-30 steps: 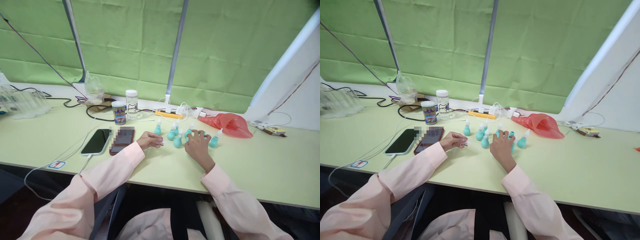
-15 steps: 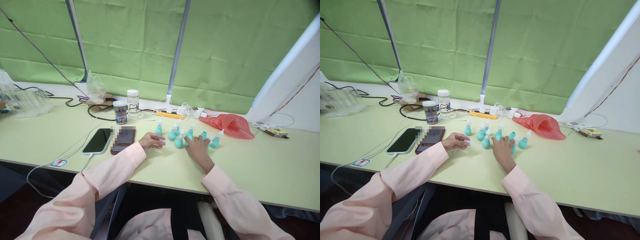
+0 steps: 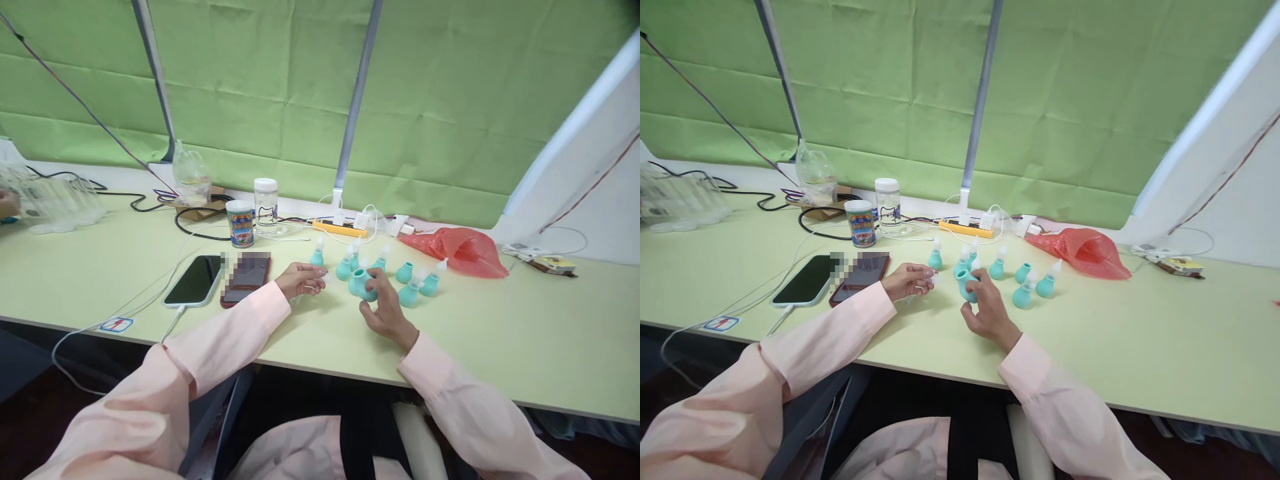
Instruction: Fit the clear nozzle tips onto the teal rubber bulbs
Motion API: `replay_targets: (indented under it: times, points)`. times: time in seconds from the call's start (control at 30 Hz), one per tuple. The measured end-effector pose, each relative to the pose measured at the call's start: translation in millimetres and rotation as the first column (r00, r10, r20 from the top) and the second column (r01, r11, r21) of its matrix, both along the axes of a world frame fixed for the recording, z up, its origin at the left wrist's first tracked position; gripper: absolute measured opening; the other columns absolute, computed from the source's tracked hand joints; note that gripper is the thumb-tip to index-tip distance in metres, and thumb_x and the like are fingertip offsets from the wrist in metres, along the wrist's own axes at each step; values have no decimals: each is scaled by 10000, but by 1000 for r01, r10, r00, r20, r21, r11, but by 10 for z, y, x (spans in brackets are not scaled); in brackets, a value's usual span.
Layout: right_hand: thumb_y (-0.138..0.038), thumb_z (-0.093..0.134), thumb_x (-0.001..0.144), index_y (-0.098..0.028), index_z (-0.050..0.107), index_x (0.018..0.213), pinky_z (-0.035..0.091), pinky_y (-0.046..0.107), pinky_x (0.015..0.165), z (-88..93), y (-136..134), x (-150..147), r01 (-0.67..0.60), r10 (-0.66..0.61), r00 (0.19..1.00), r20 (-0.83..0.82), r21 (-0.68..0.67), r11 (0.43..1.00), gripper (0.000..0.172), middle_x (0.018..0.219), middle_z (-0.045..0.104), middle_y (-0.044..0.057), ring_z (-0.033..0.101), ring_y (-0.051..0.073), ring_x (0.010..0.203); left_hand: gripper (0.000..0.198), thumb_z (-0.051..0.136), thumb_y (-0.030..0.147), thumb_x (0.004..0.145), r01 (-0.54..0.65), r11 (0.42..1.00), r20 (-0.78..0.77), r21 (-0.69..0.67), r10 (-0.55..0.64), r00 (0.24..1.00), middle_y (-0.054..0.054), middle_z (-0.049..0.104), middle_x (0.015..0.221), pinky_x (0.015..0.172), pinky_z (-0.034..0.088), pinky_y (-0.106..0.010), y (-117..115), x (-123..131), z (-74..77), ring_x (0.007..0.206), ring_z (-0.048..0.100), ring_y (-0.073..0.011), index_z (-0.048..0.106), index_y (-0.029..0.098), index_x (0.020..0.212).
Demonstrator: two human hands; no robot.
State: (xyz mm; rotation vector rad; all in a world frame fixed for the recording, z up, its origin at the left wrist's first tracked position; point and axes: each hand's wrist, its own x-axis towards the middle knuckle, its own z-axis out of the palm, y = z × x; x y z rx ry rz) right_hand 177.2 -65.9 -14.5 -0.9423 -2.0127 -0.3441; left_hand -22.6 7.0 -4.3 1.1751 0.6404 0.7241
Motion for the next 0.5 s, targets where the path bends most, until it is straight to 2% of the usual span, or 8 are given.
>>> replay_targets:
  times: [0.1, 0.2, 0.5]
  points:
    - [-75, 348, 602, -206, 332, 881, 314, 241, 534, -28, -39, -50, -111, 129, 988, 85, -189, 976, 309, 924, 364, 50, 338, 102, 557, 356, 692, 286, 541, 33, 999, 15, 9, -33, 999, -57, 577, 542, 389, 357, -176, -4, -1, 8, 419, 513, -85, 565, 66, 791]
    - [-66, 329, 592, -203, 356, 924, 312, 240, 536, -28, -51, -84, -137, 179, 975, 133, -278, 951, 360, 915, 368, 47, 337, 104, 555, 351, 693, 283, 541, 81, 996, 14, 32, -81, 997, -62, 581, 546, 387, 360, -181, -14, 2, 9, 419, 517, -92, 563, 66, 785]
    - [-106, 381, 590, -185, 409, 930, 329, 236, 534, -35, -69, -150, -31, 98, 978, 183, -338, 941, 351, 859, 375, 40, 338, 99, 534, 349, 690, 320, 533, 114, 988, -53, 104, -109, 993, -50, 574, 535, 404, 378, -192, -42, -4, 23, 431, 524, -98, 543, 81, 742]
